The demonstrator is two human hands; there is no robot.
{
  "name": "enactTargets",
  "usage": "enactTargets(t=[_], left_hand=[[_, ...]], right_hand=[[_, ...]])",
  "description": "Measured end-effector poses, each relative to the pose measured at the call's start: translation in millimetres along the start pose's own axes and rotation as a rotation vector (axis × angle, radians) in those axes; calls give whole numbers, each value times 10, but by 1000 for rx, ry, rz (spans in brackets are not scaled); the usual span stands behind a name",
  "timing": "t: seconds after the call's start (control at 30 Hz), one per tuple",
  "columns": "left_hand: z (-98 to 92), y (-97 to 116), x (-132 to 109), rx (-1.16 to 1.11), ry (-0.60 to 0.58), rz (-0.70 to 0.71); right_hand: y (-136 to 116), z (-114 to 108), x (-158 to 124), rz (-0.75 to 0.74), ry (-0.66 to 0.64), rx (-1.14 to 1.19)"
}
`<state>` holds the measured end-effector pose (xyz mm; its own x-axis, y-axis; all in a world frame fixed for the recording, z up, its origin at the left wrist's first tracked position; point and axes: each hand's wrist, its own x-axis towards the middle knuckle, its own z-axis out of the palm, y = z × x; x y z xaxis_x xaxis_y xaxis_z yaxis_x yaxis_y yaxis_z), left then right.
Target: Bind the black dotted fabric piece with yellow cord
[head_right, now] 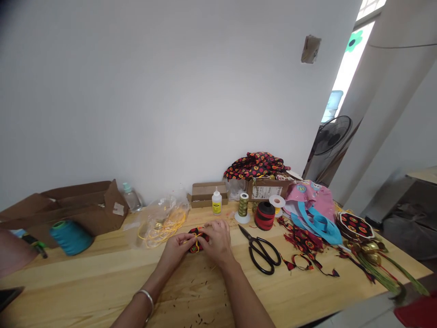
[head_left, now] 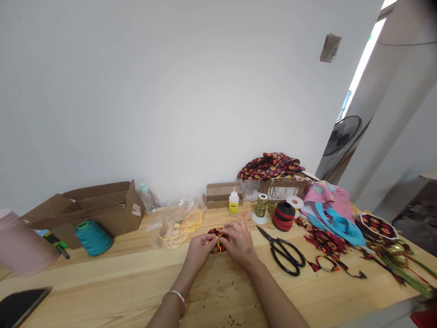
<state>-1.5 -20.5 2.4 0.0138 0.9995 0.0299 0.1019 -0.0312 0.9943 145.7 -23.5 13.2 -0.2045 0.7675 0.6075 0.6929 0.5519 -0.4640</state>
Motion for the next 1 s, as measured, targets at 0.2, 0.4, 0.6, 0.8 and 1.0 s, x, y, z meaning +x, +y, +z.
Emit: enactTargets(t=[0.2, 0.4, 0.6, 0.8, 1.0], left_hand=[[4, -68, 21, -21, -27, 12], [-11, -86, 26, 36, -52, 28], [5, -70, 20, 13, -58, 36], [-6, -81, 20, 32, -57, 55], [-22, -59, 13, 47, -55, 56]], right_hand=[[14, 40, 4, 20, -43, 6], [35, 42, -3, 13, -22, 19], [8, 16, 4, -1, 19, 1], [-19, -24, 21, -10, 30, -20], [-15, -2, 8, 25, -6, 10]])
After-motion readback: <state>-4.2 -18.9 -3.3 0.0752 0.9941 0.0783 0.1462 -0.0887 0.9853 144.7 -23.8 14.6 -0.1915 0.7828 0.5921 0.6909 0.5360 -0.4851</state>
